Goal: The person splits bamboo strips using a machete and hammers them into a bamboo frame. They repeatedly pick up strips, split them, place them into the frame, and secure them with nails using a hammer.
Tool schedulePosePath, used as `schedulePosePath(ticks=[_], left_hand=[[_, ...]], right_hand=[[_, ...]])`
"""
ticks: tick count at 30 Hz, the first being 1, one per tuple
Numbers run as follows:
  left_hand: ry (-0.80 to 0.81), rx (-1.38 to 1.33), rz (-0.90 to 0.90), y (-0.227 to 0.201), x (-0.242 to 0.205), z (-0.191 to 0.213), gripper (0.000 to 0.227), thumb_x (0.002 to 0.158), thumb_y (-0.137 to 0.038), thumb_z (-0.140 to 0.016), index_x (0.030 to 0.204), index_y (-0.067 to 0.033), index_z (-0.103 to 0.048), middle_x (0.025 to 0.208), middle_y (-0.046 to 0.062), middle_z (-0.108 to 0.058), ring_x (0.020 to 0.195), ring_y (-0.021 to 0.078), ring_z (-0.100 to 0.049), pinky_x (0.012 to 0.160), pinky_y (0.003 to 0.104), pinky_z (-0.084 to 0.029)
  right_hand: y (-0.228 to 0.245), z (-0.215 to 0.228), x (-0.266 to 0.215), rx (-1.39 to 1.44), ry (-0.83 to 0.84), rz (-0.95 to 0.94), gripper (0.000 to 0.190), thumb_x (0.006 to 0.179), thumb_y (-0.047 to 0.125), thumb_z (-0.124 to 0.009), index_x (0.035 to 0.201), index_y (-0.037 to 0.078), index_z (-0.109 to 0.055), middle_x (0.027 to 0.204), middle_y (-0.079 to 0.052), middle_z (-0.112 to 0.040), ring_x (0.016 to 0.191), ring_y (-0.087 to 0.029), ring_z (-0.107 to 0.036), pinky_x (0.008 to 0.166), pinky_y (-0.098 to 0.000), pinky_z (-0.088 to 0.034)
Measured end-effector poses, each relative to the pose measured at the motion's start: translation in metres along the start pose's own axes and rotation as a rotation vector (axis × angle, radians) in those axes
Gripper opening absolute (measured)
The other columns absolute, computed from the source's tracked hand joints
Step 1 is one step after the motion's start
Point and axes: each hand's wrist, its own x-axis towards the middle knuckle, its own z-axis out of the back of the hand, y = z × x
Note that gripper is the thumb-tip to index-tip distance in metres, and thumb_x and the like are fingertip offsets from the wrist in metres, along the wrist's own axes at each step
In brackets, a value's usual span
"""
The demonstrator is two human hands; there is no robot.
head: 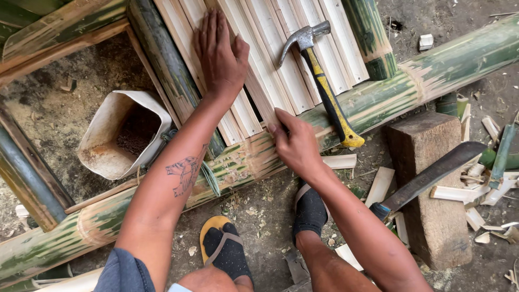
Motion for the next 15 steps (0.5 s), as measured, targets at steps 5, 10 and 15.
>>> schedulePosePath(ticks=[5,10,15], left_hand=[[-0.002,0.037,-0.026,-0.004,0.007,0.010,0.062,0.111,-0.042,-0.042,0.159,-0.0014,-0.037,0.166,0.017,-0.034,0.156,0.0305,-0.026,0.130,0.052,-0.013],[0.139,0.117,0.011,0.000,0.020,0.028,0.059,0.111,-0.044,-0.034,0.159,-0.0100,-0.038,0.167,0.011,-0.032,0.156,0.0296,-0.020,0.127,0.054,-0.007],[0.149,0.129,0.001,0.004,0.020,0.026,0.059,0.113,-0.044,-0.028,0.161,-0.0122,-0.038,0.168,0.008,-0.031,0.157,0.0285,-0.019,0.127,0.054,-0.003]], right_hand=[[0.011,0.003,0.012,0.159,0.047,-0.072,0.027,0.099,0.013,-0.056,0.115,-0.004,-0.067,0.071,-0.015,-0.072,0.052,-0.019,-0.063,0.049,-0.0385,-0.052],[0.006,-0.012,0.033,-0.148,0.018,0.107,0.024,0.109,0.020,-0.055,0.110,-0.002,-0.066,0.061,-0.011,-0.064,0.047,-0.016,-0.054,0.048,-0.0346,-0.042],[0.014,-0.023,0.018,-0.337,-0.172,0.253,0.067,0.102,0.028,-0.063,0.148,-0.013,-0.038,0.056,-0.009,-0.054,0.042,-0.019,-0.043,0.036,-0.0380,-0.036]])
